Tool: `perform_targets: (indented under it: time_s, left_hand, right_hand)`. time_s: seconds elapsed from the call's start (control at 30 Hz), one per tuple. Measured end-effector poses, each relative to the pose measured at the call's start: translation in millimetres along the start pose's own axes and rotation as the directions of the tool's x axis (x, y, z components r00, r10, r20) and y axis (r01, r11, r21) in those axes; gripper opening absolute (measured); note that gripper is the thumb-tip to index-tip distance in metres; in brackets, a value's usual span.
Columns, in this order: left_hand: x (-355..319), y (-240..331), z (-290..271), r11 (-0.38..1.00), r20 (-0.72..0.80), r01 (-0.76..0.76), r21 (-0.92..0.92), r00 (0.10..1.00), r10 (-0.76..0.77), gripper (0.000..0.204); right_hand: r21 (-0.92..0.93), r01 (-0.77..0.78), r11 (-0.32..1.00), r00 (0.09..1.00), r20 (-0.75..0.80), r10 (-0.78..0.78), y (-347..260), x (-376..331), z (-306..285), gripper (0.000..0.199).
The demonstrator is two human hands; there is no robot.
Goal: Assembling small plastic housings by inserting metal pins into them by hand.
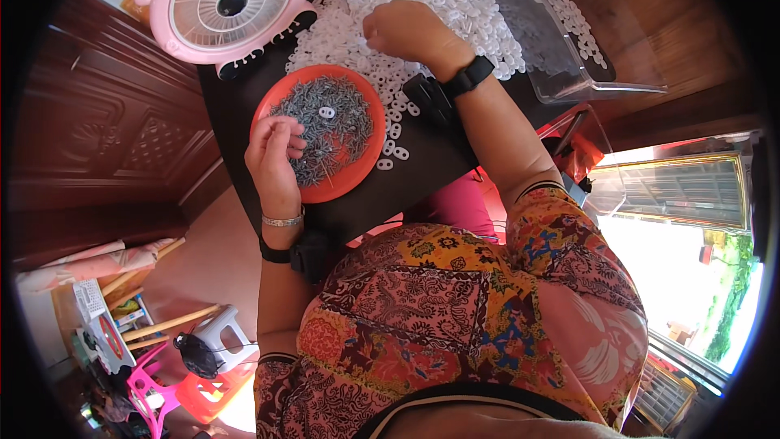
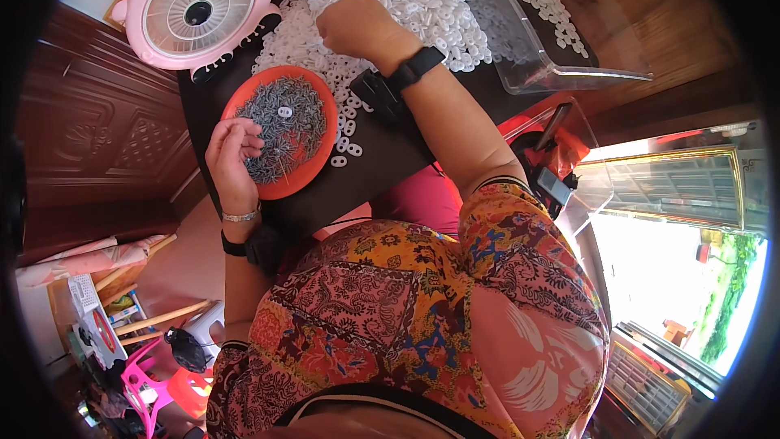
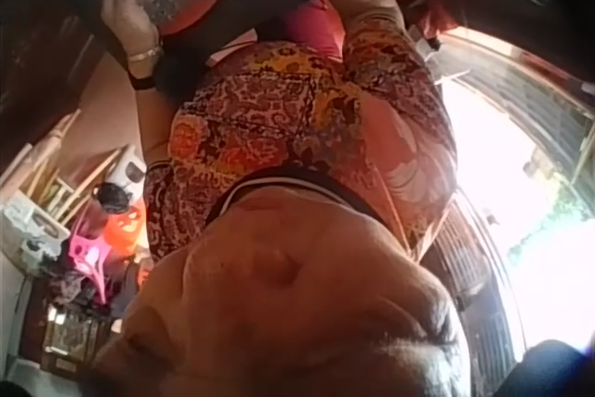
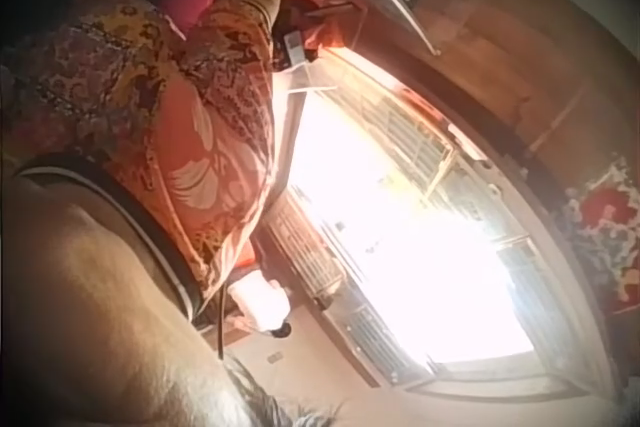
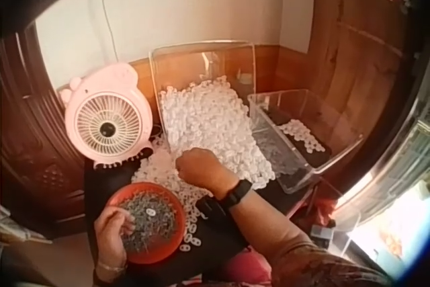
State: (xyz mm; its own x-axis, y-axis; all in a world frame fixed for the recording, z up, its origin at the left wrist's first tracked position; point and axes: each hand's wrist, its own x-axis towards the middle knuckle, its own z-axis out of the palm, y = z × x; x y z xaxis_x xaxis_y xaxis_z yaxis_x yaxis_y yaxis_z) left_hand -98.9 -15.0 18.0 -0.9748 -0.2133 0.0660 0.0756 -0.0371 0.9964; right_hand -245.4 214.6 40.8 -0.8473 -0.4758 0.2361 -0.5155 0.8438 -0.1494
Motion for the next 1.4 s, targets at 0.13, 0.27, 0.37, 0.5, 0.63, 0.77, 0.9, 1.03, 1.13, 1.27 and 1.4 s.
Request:
perform_targets:
  time_s: [0.13,0.27,0.37,0.5,0.63,0.77,0.9,1.03,1.13,1.27,1.4]
  left_hand:
    - [-2,3,2,0.998,0.020,-0.064,0.023,0.998,0.063,0.017]
    - [-4,4,3,0.995,0.028,-0.092,0.044,0.995,0.091,0.017]
    - [-4,6,4,0.994,0.039,-0.102,0.035,0.994,0.101,0.017]
    - [-6,7,2,0.994,0.022,-0.104,0.026,0.994,0.104,0.018]
    - [-7,9,3,0.997,0.055,-0.075,0.020,0.996,0.074,0.018]
    - [-9,9,6,1.000,0.150,0.008,-0.020,0.989,-0.005,0.023]
    - [-4,10,6,0.990,0.250,0.126,-0.068,0.962,-0.106,0.034]
    - [-3,9,4,0.979,0.253,0.188,-0.075,0.953,-0.164,0.028]
    - [-4,14,7,0.970,0.247,0.223,-0.097,0.949,-0.193,0.021]
    - [-4,13,4,0.971,0.212,0.190,-0.148,0.964,-0.157,0.017]
    - [-3,11,1,0.983,0.185,0.139,-0.123,0.976,-0.115,0.015]
  right_hand:
    - [-0.087,0.046,0.995,0.998,0.057,-0.041,8,-1,13,0.015]
    - [-0.081,0.009,0.997,0.996,0.088,-0.002,5,4,18,0.015]
    - [-0.070,-0.006,0.998,0.999,0.046,0.009,11,5,26,0.016]
    - [-0.006,0.030,1.000,0.998,0.063,-0.030,2,3,5,0.017]
    - [0.681,-0.020,0.732,0.976,0.173,-0.134,-15,-3,-14,0.017]
    - [0.870,0.018,0.493,0.943,0.149,-0.298,-45,-13,-20,0.012]
    - [0.537,0.575,0.618,0.812,-0.281,-0.511,-68,-23,-19,0.012]
    - [0.294,0.651,0.700,0.758,-0.307,-0.576,-84,-27,-23,0.016]
    - [0.380,0.621,0.685,0.784,-0.297,-0.546,-84,-27,-16,0.018]
    - [0.449,0.575,0.684,0.816,-0.259,-0.516,-84,-28,-16,0.019]
    - [0.572,0.486,0.661,0.867,-0.217,-0.449,-85,-29,-16,0.017]
